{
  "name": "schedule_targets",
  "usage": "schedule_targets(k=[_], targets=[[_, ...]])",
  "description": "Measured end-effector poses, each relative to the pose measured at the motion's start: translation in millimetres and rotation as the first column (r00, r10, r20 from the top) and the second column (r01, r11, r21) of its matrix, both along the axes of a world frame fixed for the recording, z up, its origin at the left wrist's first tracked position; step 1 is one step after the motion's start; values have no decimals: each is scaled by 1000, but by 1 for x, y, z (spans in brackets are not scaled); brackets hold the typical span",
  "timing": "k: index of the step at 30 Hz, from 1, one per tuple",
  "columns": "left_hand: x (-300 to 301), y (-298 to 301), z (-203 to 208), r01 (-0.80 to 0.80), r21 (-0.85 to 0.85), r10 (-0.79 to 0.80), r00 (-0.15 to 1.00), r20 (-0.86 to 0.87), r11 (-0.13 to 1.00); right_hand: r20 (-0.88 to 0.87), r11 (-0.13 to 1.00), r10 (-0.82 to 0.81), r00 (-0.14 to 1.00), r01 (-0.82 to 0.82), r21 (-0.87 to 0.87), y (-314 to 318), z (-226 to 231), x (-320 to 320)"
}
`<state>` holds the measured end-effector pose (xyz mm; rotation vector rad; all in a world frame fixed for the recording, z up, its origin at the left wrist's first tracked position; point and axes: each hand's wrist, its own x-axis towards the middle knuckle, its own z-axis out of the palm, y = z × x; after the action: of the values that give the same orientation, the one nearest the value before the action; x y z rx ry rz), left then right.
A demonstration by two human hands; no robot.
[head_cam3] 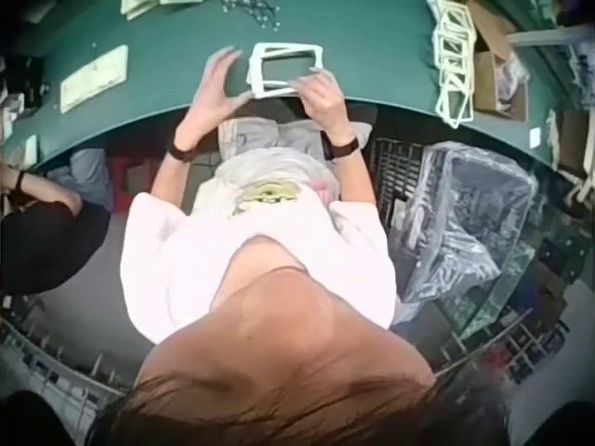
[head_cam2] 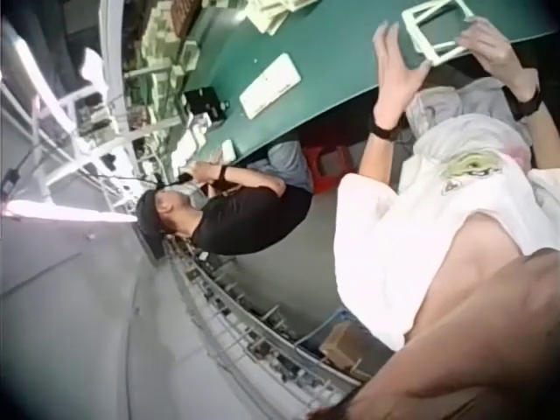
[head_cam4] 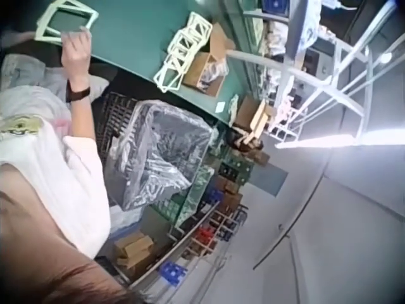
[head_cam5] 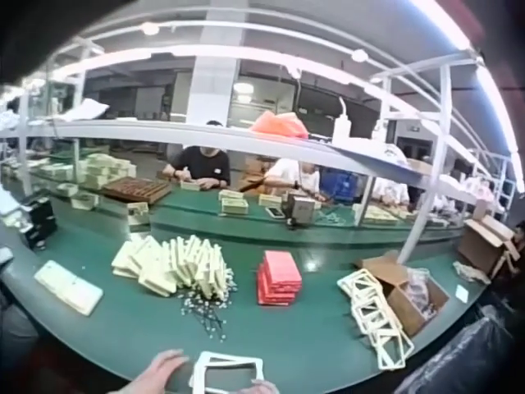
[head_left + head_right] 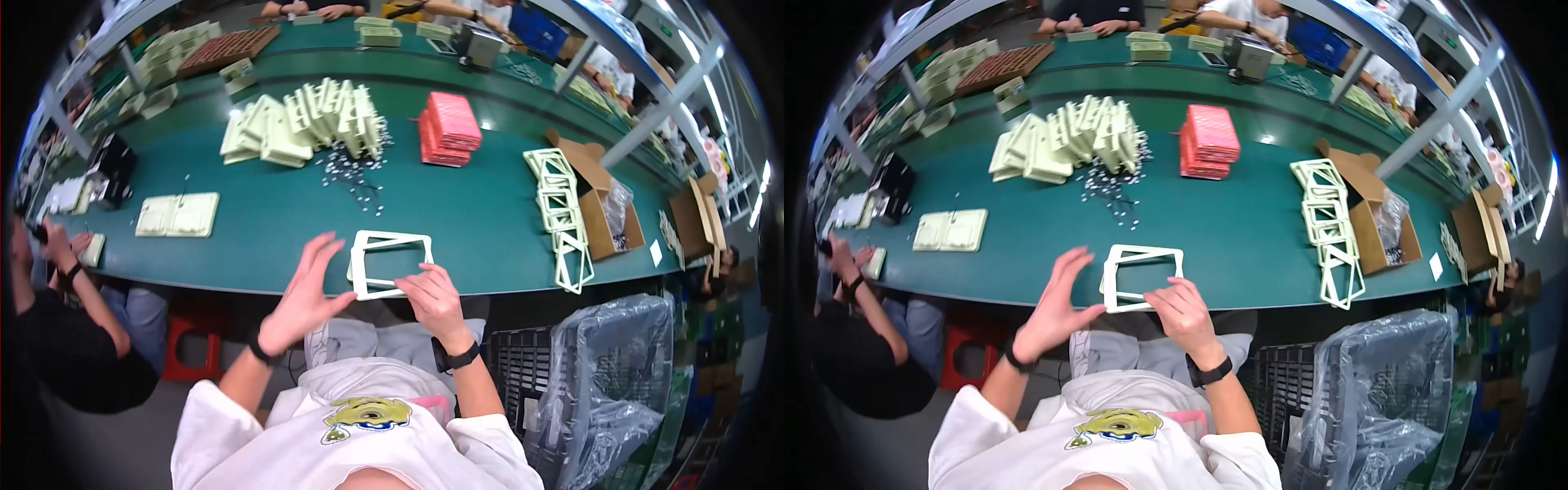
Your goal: The person places frames on the table, unwraps screens from bubble wrap, and peels film from the screens. They insert the screens into the frames, connect wires, and snap backplates onto the frames before repeating the process.
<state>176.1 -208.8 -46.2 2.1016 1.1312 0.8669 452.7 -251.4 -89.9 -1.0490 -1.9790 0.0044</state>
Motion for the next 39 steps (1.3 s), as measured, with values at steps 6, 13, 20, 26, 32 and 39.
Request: schedule_targets(k=[6,13,20,26,32,39], targets=[[-31,56,-20,304,-73,-312,940,-139,950,58,999,3,998,-5,38,2,3,-16],[-9,65,-17,340,-67,-344,894,-287,938,-460,918,-280,842,95,-385,21,74,49],[-18,67,12,283,-141,-315,804,-504,949,-273,537,-306,912,-71,-841,68,67,102],[-33,67,11,248,-59,-243,822,-515,967,-11,666,-167,986,104,-739,86,36,96],[-13,71,68,264,43,-221,877,-425,964,315,745,-381,869,490,-453,155,116,84],[79,189,76,379,-495,-173,895,412,782,371,412,-546,751,626,-662,336,101,100]])
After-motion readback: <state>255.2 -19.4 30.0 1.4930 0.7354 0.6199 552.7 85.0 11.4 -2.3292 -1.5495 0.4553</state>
